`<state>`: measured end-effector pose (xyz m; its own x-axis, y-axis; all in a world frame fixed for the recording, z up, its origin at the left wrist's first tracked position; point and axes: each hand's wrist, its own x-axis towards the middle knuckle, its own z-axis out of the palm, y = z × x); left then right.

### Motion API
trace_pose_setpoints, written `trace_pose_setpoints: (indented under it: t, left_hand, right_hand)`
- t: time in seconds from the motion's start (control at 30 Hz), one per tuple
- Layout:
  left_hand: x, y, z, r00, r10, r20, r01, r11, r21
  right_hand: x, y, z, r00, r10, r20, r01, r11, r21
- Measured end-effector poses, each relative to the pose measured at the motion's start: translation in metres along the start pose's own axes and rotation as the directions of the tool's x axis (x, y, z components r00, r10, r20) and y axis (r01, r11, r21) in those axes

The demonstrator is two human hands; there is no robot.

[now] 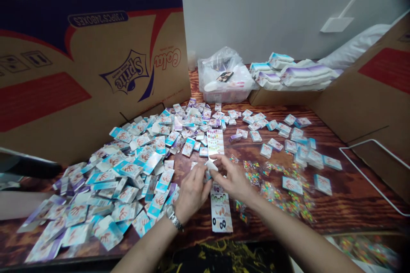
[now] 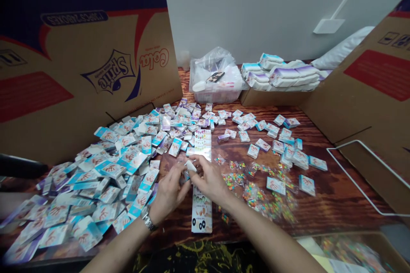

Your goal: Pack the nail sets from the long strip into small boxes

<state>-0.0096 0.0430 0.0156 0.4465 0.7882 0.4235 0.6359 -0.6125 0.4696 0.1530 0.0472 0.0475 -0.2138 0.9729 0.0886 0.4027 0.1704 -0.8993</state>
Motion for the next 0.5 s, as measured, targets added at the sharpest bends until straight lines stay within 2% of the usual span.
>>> trace_pose_setpoints:
  t: [0.1, 0.2, 0.27, 0.4, 0.5]
  left_hand:
    - [-0.003, -0.001, 0.0, 0.999, 0.034, -0.009, -0.034, 0.999, 0.037]
    - [-0.003, 0.0, -0.001, 0.997, 0.079, 0.01, -0.079, 0.995, 0.054]
    - [-0.003, 0.001, -0.001, 0.994, 0.108, 0.029, -0.11, 0.992, 0.062]
    - [-0.004, 0.004, -0.001, 0.992, 0.113, 0.056, -0.117, 0.991, 0.065]
    - [-0.004, 0.003, -0.001, 0.993, 0.099, 0.07, -0.103, 0.993, 0.05]
  right_hand:
    - [0.005, -0.003, -0.008, 0.995, 0.017, 0.098, -0.016, 1.0, -0.013]
    - [0.014, -0.006, -0.019, 0.97, 0.008, 0.242, 0.024, 0.991, -0.13]
    - [0.019, -0.007, -0.023, 0.959, 0.007, 0.284, 0.054, 0.977, -0.205]
    - [0.022, -0.007, -0.017, 0.974, 0.099, 0.204, -0.04, 0.96, -0.278]
    - [0.021, -0.004, -0.008, 0.979, 0.139, 0.15, -0.095, 0.959, -0.269]
